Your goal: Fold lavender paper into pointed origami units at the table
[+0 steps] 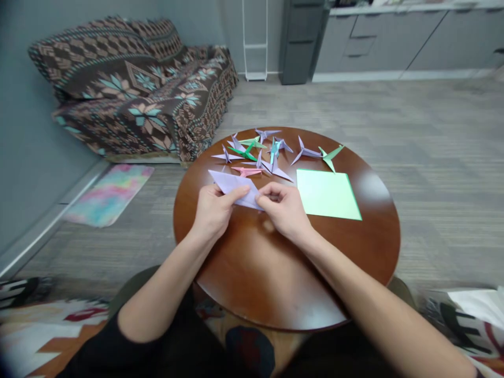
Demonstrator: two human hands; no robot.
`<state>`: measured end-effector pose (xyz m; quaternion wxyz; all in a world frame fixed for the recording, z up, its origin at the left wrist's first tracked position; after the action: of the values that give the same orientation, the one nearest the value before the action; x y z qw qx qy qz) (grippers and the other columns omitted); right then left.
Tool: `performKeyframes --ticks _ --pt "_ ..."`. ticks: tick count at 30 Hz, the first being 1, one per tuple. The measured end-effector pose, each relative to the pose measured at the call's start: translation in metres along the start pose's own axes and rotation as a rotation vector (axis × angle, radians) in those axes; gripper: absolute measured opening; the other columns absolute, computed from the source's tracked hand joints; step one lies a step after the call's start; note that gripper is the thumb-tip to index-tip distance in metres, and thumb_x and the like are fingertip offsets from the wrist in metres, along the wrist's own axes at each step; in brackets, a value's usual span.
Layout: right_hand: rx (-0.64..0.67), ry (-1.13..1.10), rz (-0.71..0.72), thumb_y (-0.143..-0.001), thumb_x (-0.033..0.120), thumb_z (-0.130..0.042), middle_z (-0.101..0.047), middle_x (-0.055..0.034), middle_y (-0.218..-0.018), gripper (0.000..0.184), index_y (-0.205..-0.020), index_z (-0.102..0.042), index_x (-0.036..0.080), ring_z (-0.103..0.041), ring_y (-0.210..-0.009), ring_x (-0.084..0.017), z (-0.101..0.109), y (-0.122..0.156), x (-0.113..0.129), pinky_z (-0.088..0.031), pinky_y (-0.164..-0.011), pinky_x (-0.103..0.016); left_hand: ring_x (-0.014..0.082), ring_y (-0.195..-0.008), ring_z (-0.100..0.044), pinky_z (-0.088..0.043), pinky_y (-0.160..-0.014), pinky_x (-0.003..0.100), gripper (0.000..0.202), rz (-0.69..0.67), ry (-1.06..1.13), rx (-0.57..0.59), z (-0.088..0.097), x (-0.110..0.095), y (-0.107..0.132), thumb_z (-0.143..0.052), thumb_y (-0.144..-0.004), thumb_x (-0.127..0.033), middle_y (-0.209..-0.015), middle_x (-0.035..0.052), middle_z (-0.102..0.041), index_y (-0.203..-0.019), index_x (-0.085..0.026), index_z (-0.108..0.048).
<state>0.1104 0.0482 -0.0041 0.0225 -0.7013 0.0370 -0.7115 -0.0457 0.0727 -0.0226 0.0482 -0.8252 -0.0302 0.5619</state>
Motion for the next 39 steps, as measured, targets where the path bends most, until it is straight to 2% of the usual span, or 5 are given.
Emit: performKeyframes --ticks 6,13,25,32,39 --pt "0.022 0.018 -0.004 -0.067 0.021 -0.067 -0.064 0.0023 -0.054 0.006 -0.063 -0.07 0.018 -0.06 -0.052 -0.013 0.001 -0.002 -0.007 -0.048 -0.057 -0.026 0.0209 -0.083 -0.076 -0.06 -0.084 0.034 0.024 -0.039 0.08 -0.096 0.008 -0.01 -0.008 -0.092 -0.066 -0.027 -0.089 0.0069 -0.082 -0.085 -0.014 -0.084" --pt "0.045 -0.054 -0.083 -0.069 0.025 -0.064 -0.066 0.0004 -0.061 0.011 -0.065 -0.071 0.017 -0.061 -0.054 -0.013 0.003 -0.002 -0.012 -0.049 -0.058 -0.027 0.0167 -0.072 -0.074 -0.061 -0.082 0.034 0.029 -0.017 0.147 -0.22 0.019 -0.022 -0.017 -0.095 -0.056 -0.02 -0.08 0.0032 -0.079 -0.078 -0.013 -0.078" --pt "0.243 0.059 0.009 -0.082 0.038 -0.074 -0.066 0.0006 -0.067 0.023 -0.073 -0.066 0.018 -0.057 -0.062 -0.013 -0.007 0.003 -0.006 -0.045 -0.063 -0.028 0.0185 -0.08 -0.072 -0.057 -0.076 0.027 0.039 0.144 -0.092 0.136 0.006 -0.01 -0.006 -0.092 -0.066 -0.028 -0.092 0.0067 -0.08 -0.099 -0.013 -0.08" --pt "0.114 0.086 0.061 -0.08 0.042 -0.081 -0.069 -0.001 -0.076 0.028 -0.086 -0.068 0.018 -0.061 -0.067 -0.015 0.002 -0.002 -0.008 -0.049 -0.065 -0.028 0.0228 -0.069 -0.076 -0.063 -0.061 0.033 0.046 0.259 -0.193 0.352 -0.005 -0.018 0.005 -0.09 -0.069 -0.028 -0.088 0.0061 -0.076 -0.106 -0.019 -0.064" --pt "0.018 0.093 0.133 -0.076 0.033 -0.077 -0.071 -0.0019 -0.067 0.016 -0.078 -0.075 0.018 -0.06 -0.059 -0.016 0.005 -0.001 0.002 -0.048 -0.057 -0.029 0.0158 -0.066 -0.074 -0.058 -0.062 0.023 0.029 0.13 -0.281 0.335 -0.002 -0.025 0.002 -0.09 -0.074 -0.03 -0.079 0.007 -0.078 -0.089 -0.013 -0.072"
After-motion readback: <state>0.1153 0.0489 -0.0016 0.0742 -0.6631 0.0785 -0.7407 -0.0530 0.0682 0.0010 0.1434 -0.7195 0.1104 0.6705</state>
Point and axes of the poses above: each hand's wrist, its own y-axis away from the middle knuckle, its own z-axis out of the back of the hand, x = y × z, the point moved 4 cm from there along -y, towards the middle knuckle
